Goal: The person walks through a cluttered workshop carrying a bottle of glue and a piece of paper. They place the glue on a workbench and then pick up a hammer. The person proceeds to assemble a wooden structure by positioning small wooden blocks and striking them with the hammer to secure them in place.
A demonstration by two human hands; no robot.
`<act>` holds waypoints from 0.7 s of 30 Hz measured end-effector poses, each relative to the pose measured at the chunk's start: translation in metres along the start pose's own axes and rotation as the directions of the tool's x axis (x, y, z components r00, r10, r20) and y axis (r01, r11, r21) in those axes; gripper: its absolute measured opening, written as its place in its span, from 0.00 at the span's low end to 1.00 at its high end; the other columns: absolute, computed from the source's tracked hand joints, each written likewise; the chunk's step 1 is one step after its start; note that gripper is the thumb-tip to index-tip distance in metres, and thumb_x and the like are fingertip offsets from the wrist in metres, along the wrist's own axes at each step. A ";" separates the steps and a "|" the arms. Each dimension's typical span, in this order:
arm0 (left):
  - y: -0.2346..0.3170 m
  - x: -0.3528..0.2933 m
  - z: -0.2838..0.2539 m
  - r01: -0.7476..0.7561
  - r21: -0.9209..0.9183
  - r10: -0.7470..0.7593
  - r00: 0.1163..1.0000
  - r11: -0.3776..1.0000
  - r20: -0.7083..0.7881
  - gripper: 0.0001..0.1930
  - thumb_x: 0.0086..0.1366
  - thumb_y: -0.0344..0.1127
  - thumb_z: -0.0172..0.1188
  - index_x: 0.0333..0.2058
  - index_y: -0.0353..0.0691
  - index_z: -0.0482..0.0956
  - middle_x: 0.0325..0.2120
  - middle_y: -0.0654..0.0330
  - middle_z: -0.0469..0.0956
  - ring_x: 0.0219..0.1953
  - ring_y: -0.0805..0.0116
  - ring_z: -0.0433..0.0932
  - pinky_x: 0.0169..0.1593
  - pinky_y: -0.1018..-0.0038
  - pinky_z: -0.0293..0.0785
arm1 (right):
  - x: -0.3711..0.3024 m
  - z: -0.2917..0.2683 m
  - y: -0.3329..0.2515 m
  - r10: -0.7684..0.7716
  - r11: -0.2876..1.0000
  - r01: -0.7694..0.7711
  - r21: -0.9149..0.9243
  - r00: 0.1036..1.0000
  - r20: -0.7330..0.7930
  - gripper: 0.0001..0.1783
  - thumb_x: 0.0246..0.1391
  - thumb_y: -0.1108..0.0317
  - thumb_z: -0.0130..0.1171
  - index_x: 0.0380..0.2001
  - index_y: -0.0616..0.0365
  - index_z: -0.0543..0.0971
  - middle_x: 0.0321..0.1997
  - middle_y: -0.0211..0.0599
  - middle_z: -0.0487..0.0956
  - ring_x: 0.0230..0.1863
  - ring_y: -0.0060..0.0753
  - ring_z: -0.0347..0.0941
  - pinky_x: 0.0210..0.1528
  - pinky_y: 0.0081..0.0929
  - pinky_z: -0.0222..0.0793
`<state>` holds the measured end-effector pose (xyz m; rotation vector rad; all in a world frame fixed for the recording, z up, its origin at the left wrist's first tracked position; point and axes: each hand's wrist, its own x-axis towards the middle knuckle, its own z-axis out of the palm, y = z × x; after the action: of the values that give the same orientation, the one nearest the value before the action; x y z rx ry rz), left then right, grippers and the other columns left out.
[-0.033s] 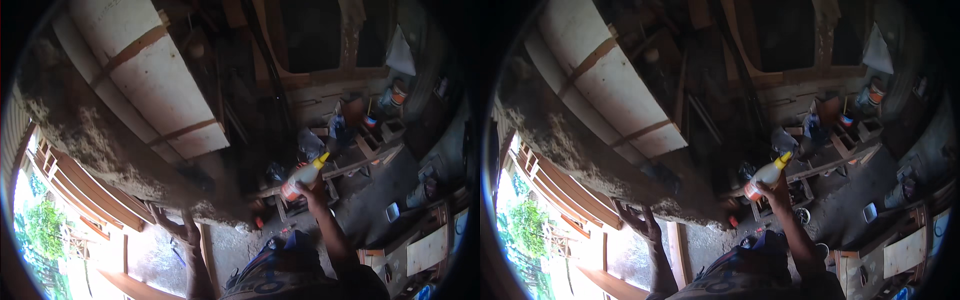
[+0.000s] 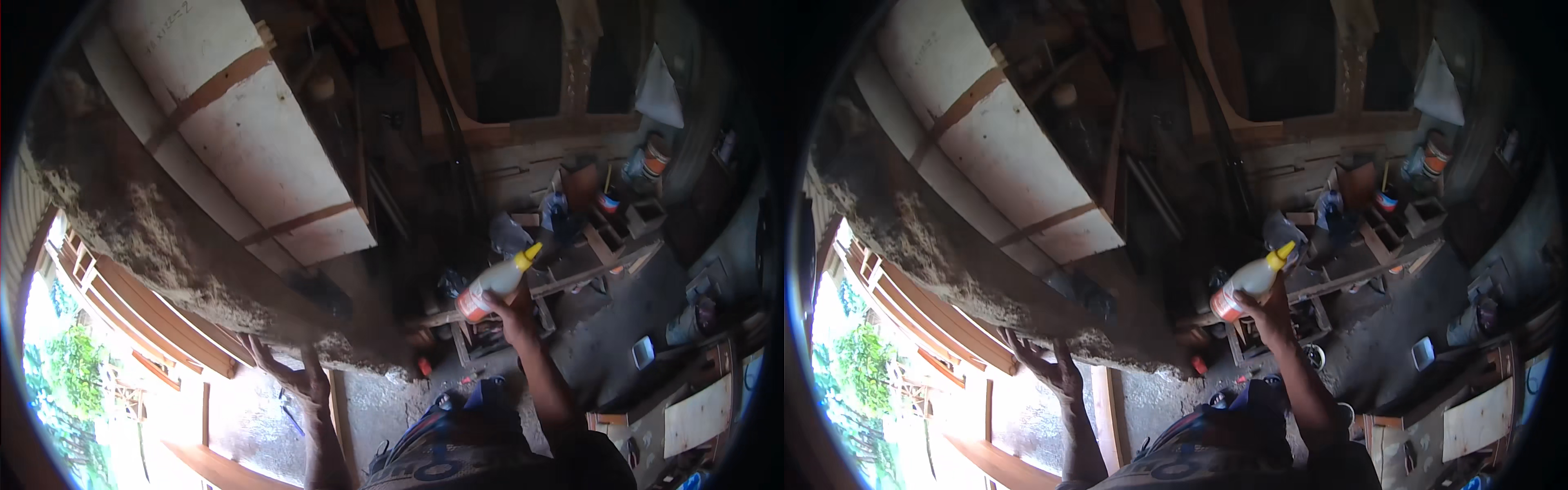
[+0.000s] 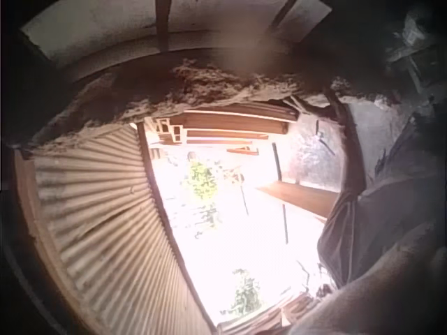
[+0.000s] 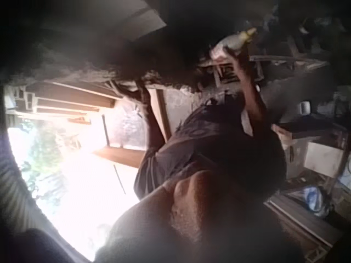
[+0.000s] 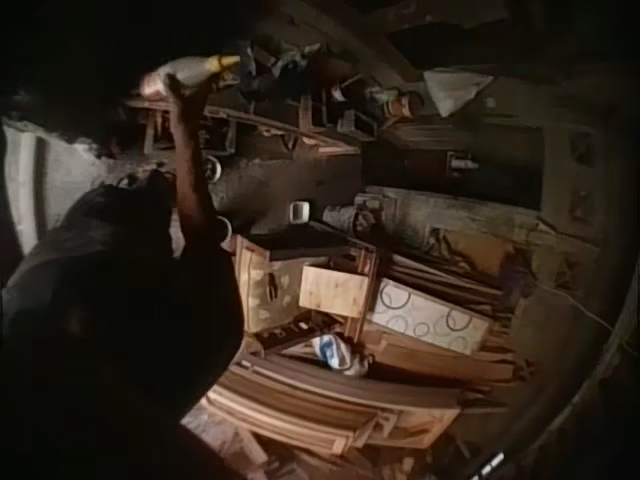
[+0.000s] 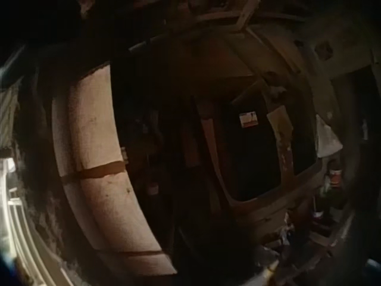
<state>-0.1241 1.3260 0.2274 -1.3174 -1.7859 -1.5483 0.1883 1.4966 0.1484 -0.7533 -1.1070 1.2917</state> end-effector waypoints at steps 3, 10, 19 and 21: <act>0.004 0.002 0.008 -0.032 0.138 0.032 0.999 0.990 0.003 0.40 0.65 0.39 0.60 0.70 0.42 0.48 0.71 0.49 0.45 0.71 0.47 0.48 0.67 0.46 0.52 | 0.073 0.015 -0.029 -0.086 0.995 0.076 0.063 0.979 0.183 0.43 0.46 0.64 0.73 0.61 0.57 0.59 0.53 0.38 0.70 0.54 0.34 0.70 0.59 0.37 0.67; 0.024 0.016 0.006 0.036 0.491 0.046 0.987 0.870 -0.155 0.37 0.67 0.41 0.59 0.68 0.38 0.51 0.68 0.47 0.50 0.69 0.48 0.55 0.64 0.52 0.62 | 0.193 0.027 0.018 -0.098 0.990 0.119 -0.071 0.966 0.241 0.37 0.49 0.63 0.69 0.59 0.55 0.61 0.48 0.38 0.72 0.50 0.33 0.72 0.53 0.35 0.70; 0.014 0.074 0.053 0.068 0.483 0.093 0.949 0.873 -0.302 0.37 0.70 0.45 0.54 0.69 0.37 0.46 0.66 0.46 0.52 0.66 0.49 0.57 0.64 0.54 0.62 | 0.178 -0.019 0.237 0.521 0.836 -0.456 -0.305 0.833 0.184 0.34 0.44 0.60 0.74 0.52 0.56 0.68 0.44 0.35 0.76 0.44 0.30 0.75 0.48 0.32 0.72; 0.003 0.075 0.060 0.097 0.521 0.080 0.948 0.848 -0.308 0.38 0.69 0.45 0.54 0.69 0.36 0.45 0.66 0.45 0.52 0.66 0.49 0.57 0.63 0.54 0.62 | 0.166 -0.013 0.278 0.525 0.839 -0.478 -0.260 0.837 0.153 0.34 0.43 0.61 0.75 0.50 0.57 0.69 0.43 0.37 0.77 0.45 0.33 0.76 0.48 0.33 0.73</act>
<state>-0.1403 1.4090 0.2733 -0.7414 -1.8204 -1.0679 0.0889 1.7074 -0.0772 -1.1405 -1.2867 1.7538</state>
